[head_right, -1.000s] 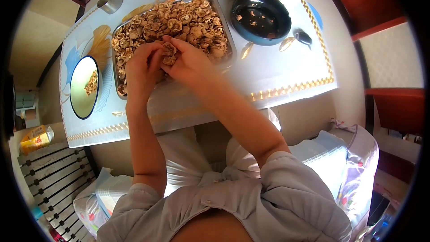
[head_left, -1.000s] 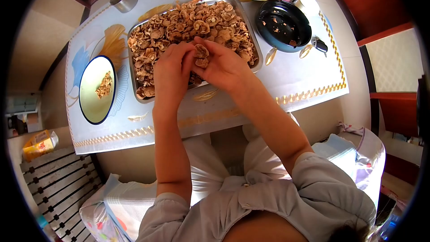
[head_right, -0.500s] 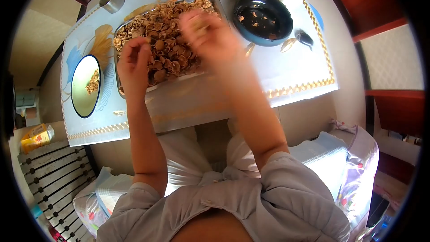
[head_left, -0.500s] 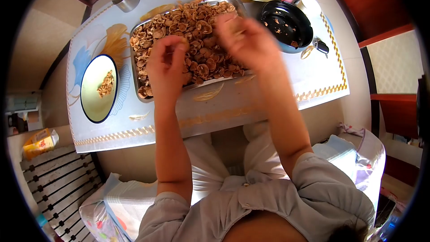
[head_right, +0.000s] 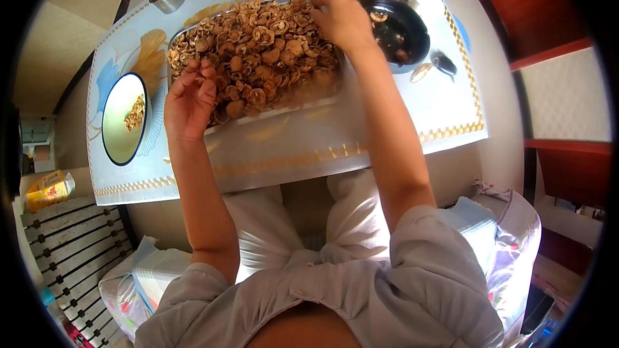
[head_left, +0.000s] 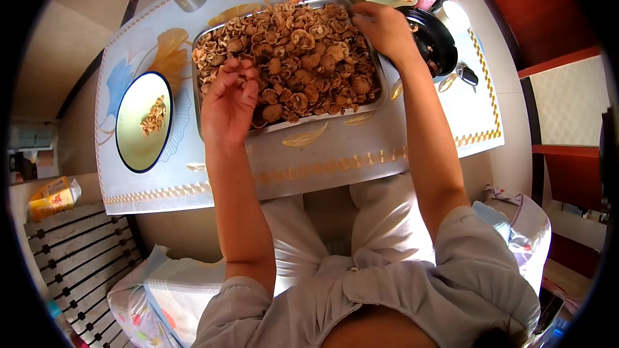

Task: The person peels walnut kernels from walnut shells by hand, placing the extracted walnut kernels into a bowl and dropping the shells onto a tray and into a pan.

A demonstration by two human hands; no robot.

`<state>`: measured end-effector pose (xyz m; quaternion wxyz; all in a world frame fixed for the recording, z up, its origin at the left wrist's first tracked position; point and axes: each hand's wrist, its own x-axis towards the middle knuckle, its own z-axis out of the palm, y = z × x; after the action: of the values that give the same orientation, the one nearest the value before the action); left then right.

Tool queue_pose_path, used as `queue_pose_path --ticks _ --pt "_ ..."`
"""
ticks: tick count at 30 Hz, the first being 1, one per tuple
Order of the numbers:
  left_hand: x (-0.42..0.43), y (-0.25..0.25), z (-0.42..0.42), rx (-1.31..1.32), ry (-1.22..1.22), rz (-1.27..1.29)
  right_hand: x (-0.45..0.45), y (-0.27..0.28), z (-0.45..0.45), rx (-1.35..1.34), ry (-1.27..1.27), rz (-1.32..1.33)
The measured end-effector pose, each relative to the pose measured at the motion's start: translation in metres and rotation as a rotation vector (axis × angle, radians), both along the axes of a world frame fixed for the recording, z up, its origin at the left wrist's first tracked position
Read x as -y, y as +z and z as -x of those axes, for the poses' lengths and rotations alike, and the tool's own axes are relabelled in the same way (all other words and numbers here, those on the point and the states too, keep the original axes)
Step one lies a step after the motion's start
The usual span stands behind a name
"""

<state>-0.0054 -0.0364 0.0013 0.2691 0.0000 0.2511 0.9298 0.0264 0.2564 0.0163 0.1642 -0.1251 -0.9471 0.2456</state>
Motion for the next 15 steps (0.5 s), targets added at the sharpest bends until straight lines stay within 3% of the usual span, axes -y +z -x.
queue_pose_path --ticks 4,6,9,13,15 --pt "0.011 -0.001 0.005 0.004 0.126 0.034 0.004 -0.015 0.045 0.257 0.196 -0.164" --pt "0.02 -0.005 0.01 -0.026 0.072 -0.054 0.006 -0.022 0.053 0.36 0.234 -0.242" --pt "0.025 -0.007 0.012 -0.031 0.075 -0.071 0.01 -0.021 0.053 0.351 0.145 -0.241" --pt "0.028 -0.008 0.014 -0.021 0.08 -0.104 -0.007 0.001 0.025 0.043 0.044 -0.175" --pt "0.029 -0.007 0.013 -0.015 0.098 -0.077 -0.026 0.015 0.005 0.144 -0.084 -0.181"
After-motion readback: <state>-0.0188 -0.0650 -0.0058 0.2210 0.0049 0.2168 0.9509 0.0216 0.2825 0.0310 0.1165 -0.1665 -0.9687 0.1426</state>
